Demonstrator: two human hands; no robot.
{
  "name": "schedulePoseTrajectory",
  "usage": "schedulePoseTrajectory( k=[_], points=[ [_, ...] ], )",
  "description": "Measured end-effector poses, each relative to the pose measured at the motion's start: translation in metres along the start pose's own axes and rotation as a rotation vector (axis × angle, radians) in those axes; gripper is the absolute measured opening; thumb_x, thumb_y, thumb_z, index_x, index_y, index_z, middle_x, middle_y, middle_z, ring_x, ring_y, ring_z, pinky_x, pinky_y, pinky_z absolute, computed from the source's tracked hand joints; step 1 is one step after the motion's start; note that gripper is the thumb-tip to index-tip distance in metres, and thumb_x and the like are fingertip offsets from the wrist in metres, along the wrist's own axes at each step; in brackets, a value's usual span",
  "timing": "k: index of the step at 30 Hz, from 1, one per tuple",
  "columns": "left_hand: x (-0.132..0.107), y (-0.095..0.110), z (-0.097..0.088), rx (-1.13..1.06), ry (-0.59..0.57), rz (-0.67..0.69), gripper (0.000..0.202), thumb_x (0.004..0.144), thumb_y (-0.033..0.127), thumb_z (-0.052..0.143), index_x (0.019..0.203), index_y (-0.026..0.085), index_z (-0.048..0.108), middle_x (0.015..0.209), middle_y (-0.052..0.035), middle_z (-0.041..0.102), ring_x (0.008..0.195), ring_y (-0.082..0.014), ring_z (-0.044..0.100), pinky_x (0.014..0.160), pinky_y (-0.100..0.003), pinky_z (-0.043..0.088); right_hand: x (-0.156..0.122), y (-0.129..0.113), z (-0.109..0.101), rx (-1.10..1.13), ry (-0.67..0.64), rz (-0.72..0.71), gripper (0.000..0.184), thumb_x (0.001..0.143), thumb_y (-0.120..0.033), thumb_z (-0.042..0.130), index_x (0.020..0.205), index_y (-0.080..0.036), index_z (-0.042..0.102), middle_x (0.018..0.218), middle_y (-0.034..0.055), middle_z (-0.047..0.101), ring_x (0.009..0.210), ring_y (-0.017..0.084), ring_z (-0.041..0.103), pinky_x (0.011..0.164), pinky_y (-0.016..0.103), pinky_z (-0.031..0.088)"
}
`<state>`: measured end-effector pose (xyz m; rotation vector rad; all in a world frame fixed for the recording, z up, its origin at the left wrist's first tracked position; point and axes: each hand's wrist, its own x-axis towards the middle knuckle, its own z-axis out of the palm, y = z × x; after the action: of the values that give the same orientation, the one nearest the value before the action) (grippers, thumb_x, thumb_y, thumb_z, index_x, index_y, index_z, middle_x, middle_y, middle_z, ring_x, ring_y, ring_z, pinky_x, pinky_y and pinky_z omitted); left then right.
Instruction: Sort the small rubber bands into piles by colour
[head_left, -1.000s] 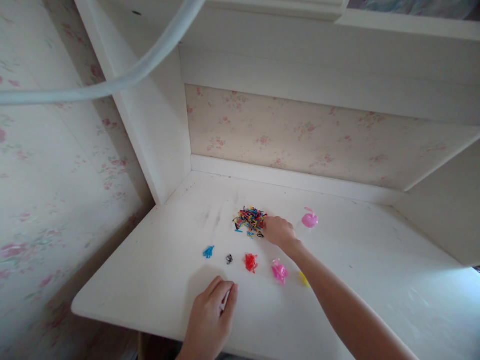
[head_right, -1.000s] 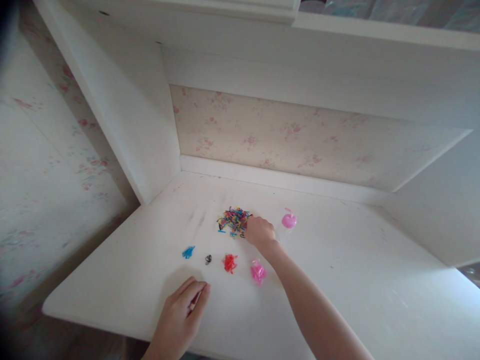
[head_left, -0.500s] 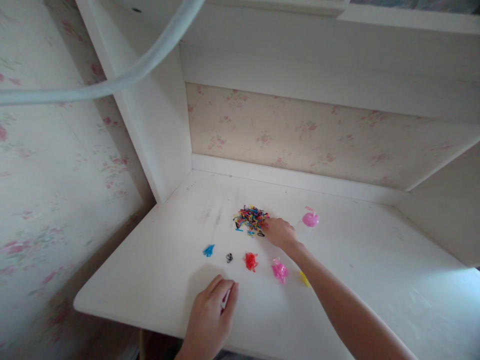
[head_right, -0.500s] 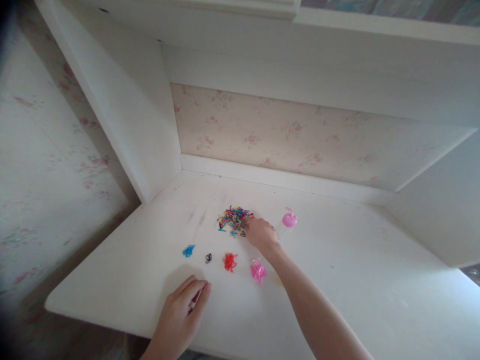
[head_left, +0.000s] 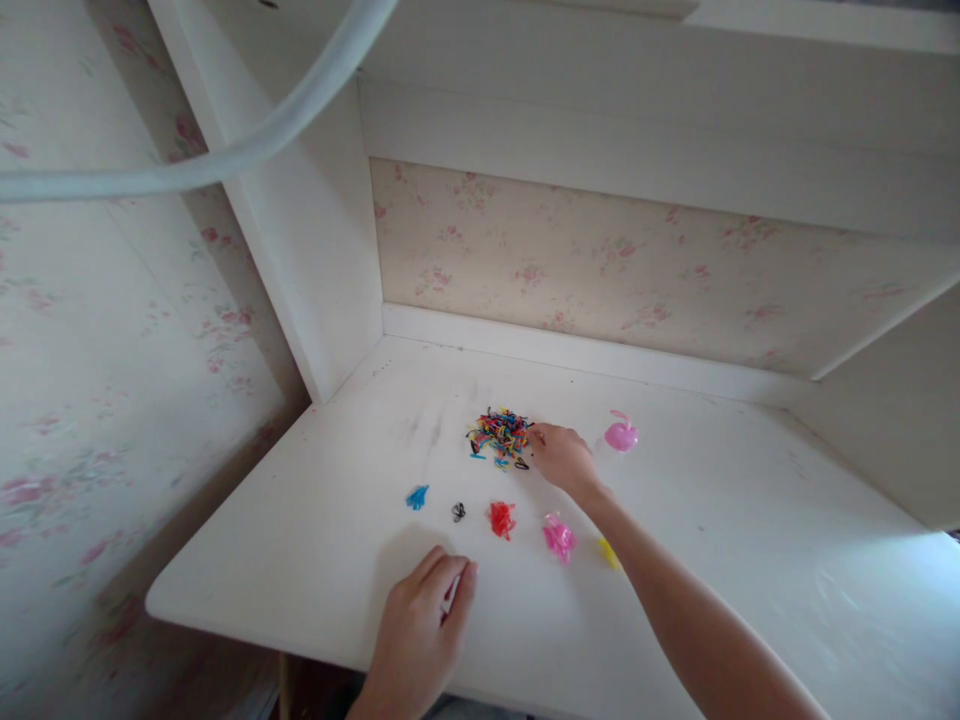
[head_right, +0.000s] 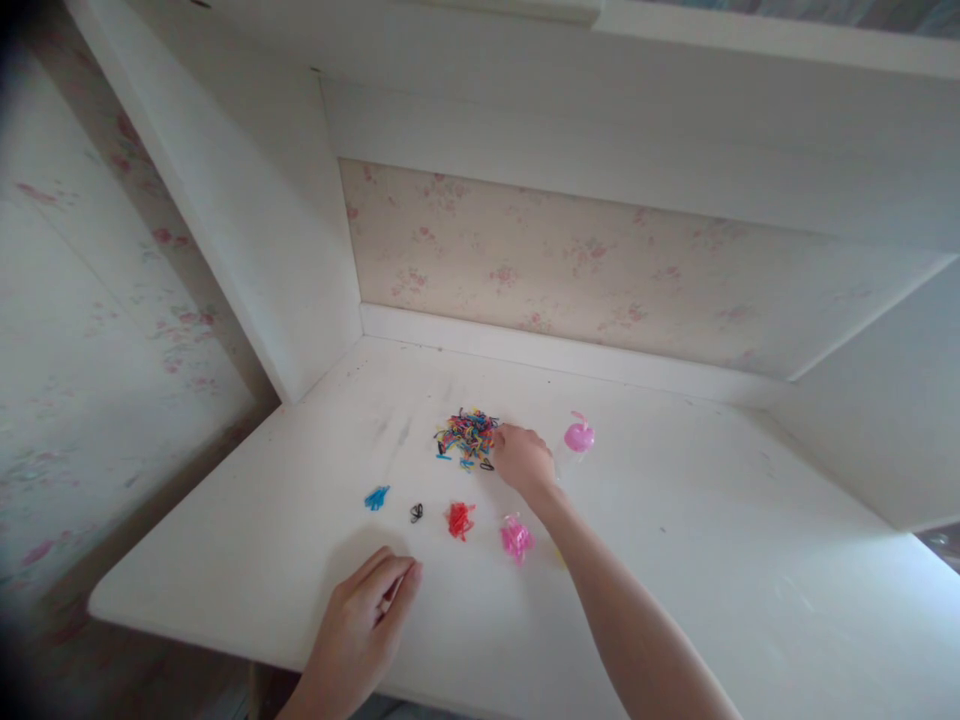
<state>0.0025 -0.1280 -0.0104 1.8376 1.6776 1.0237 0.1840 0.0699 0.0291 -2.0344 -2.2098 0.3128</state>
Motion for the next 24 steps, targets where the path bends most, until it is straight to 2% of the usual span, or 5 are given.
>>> schedulePoseTrajectory(
  k=[8, 12, 17, 20, 24],
  points=[
    [0.0, 0.0, 0.0, -0.007, 0.015, 0.009, 0.027, 0.094, 0.03, 0.042, 0.076, 0.02, 0.059, 0.067, -0.0003, 0.053, 0.06, -0.0107, 0.05, 0.055, -0.018, 0.039, -0.006, 0.0, 0.005, 0.354, 0.081, -0.057, 0.046, 0.092, -0.042, 0.03, 0.111, -0.019, 0.065, 0.084, 0.0028, 0.069, 0.069, 0.014, 0.061, 0.056, 0.021, 0.041],
    [0.0, 0.0, 0.0, 0.005, 0.008, 0.008, 0.028, 0.095, 0.03, 0.041, 0.075, 0.02, 0.058, 0.067, 0.0, 0.052, 0.06, -0.0108, 0.05, 0.054, -0.019, 0.038, -0.031, -0.006, -0.003, 0.492, 0.042, -0.233, 0.043, 0.09, -0.047, 0.036, 0.102, -0.019, 0.067, 0.07, -0.0001, 0.065, 0.056, 0.012, 0.053, 0.05, 0.02, 0.035],
    [0.001, 0.001, -0.001, 0.031, -0.012, 0.014, 0.029, 0.095, 0.03, 0.04, 0.074, 0.02, 0.057, 0.067, -0.0004, 0.052, 0.061, -0.0113, 0.049, 0.055, -0.019, 0.038, -0.07, -0.011, -0.014, 0.252, -0.11, -0.57, 0.033, 0.094, -0.032, 0.036, 0.085, -0.024, 0.067, 0.071, -0.003, 0.066, 0.064, 0.011, 0.056, 0.062, 0.02, 0.034],
    [0.001, 0.001, -0.001, 0.053, -0.006, 0.033, 0.029, 0.095, 0.03, 0.04, 0.074, 0.02, 0.057, 0.067, -0.0005, 0.052, 0.061, -0.0114, 0.049, 0.055, -0.019, 0.038, -0.081, -0.013, -0.017, 0.043, -0.196, -0.601, 0.033, 0.094, -0.028, 0.035, 0.085, -0.025, 0.066, 0.075, -0.0015, 0.068, 0.07, 0.012, 0.06, 0.064, 0.021, 0.033],
    [0.002, 0.0, 0.001, 0.075, 0.007, 0.045, 0.028, 0.095, 0.029, 0.041, 0.074, 0.02, 0.057, 0.066, -0.0001, 0.052, 0.06, -0.0111, 0.049, 0.054, -0.019, 0.037, -0.083, -0.014, -0.018, -0.128, -0.229, -0.63, 0.028, 0.093, -0.025, 0.037, 0.091, -0.028, 0.065, 0.078, -0.0008, 0.07, 0.072, 0.015, 0.062, 0.061, 0.022, 0.03]
  ],
)
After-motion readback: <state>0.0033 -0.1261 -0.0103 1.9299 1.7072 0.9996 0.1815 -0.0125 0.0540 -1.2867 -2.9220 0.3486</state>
